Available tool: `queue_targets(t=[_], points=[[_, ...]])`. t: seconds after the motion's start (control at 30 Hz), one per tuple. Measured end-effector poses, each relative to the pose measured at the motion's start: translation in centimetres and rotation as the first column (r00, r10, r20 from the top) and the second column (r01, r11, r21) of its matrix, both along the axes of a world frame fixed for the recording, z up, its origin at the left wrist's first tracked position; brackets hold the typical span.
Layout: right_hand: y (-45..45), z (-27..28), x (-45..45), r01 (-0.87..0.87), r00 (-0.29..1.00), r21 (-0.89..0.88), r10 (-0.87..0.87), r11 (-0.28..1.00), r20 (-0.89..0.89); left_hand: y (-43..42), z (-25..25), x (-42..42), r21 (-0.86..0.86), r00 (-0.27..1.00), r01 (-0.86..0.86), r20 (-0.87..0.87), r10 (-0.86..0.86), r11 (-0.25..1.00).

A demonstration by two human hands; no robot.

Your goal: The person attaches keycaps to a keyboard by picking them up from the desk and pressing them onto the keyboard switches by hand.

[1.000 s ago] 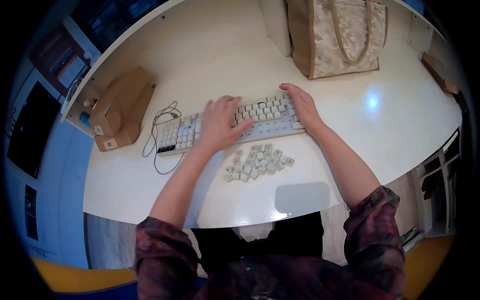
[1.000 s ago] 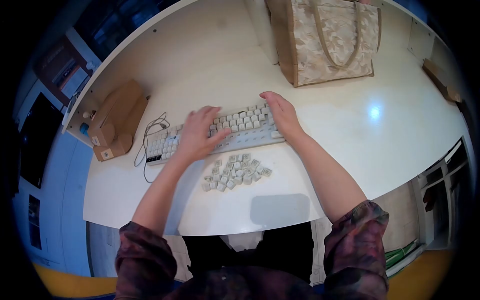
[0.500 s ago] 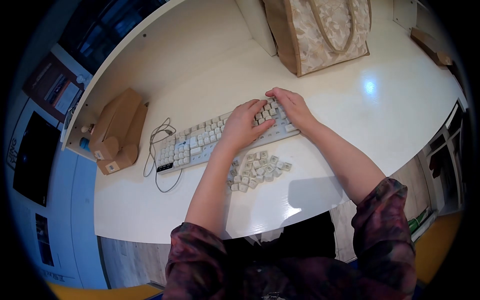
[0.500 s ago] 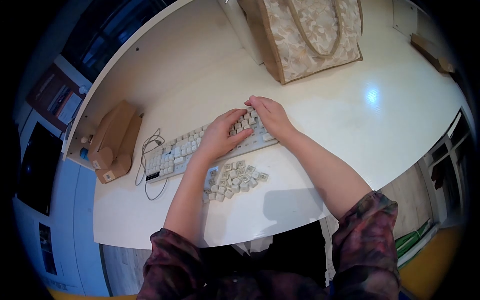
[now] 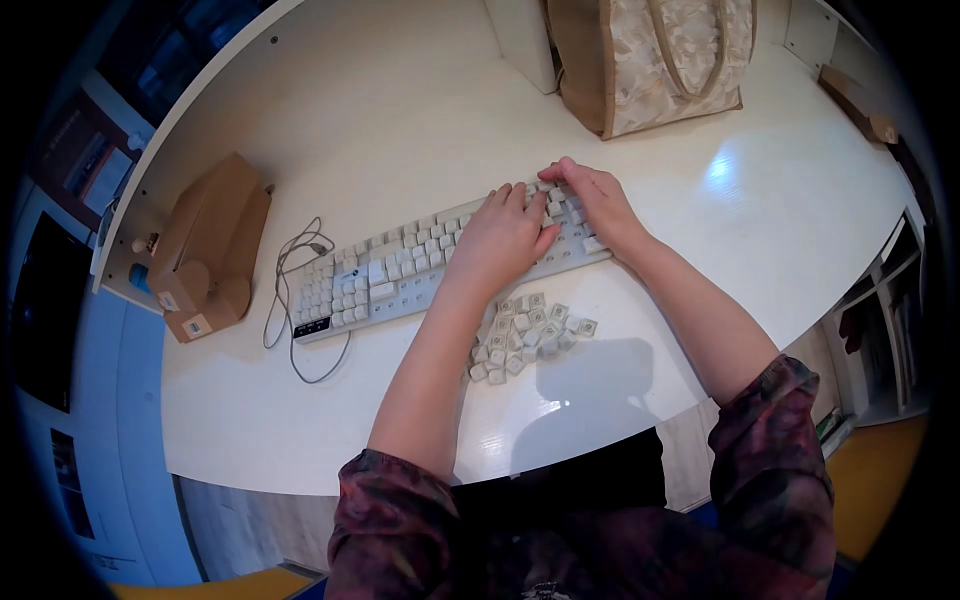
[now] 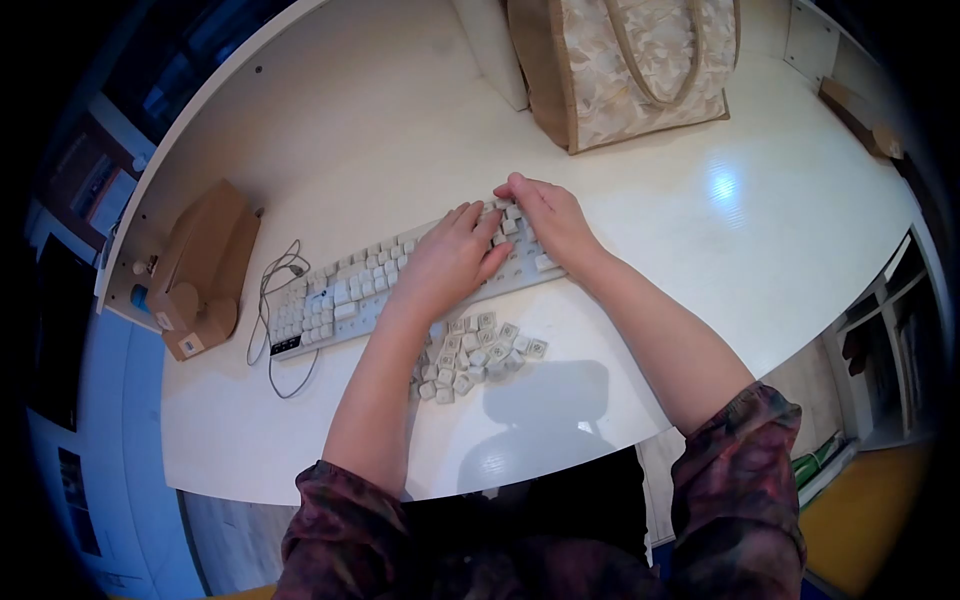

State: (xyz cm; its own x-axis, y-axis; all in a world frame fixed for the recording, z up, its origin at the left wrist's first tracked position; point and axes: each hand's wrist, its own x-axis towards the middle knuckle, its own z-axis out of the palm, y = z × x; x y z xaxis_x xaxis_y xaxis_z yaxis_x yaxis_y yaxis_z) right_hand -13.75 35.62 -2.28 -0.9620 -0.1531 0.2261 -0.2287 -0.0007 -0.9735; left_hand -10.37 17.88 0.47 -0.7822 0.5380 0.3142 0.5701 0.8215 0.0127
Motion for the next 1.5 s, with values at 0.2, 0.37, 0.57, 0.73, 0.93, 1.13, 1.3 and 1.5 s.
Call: queue_targets(t=[0.2,0.37,0.57,0.73,0.93,1.13,1.3,1.5], points=[[0.1,0.0,0.1,0.008,0.999,0.020,-0.007,1.000,-0.032,0.4,-0.2,0.2,-0.085,0.999,-0.018,-0.038,0.015,0.996],[0.2,0.1,0.2,0.011,0.999,0.021,-0.011,1.000,-0.034,0.1,-0.6,0.2,0.047,1.000,0.006,-0.027,-0.005,0.999],[0.5,0.6,-0.3,-0.054,0.994,-0.050,0.058,0.997,0.094,-0.2,-0.3,-0.2,0.287,0.997,-0.068,0.055,0.055,0.956],[0.3,-0.1,-0.7,-0.046,0.998,-0.036,0.048,0.998,0.031,1.1,-0.9,-1.2,0.214,0.981,-0.192,0.055,0.185,0.958],[0.1,-0.1,-0.7,-0.023,1.000,-0.007,0.023,1.000,0.000,1.6,-2.0,-1.9,0.225,0.989,-0.141,-0.018,0.149,0.964],[0.2,-0.3,-0.9,-0.019,1.000,-0.023,0.019,1.000,-0.014,2.1,-1.3,-2.1,0.172,0.986,-0.144,0.106,0.128,0.975],[0.3,0.1,-0.9,-0.027,0.998,-0.043,0.029,0.999,0.051,1.3,-1.7,-1.8,0.277,0.994,-0.103,0.052,0.092,0.955],[0.4,0.3,-1.0,-0.047,0.991,-0.094,0.058,0.995,0.121,1.1,-1.8,-2.2,0.320,0.986,-0.145,0.130,0.109,0.936]])
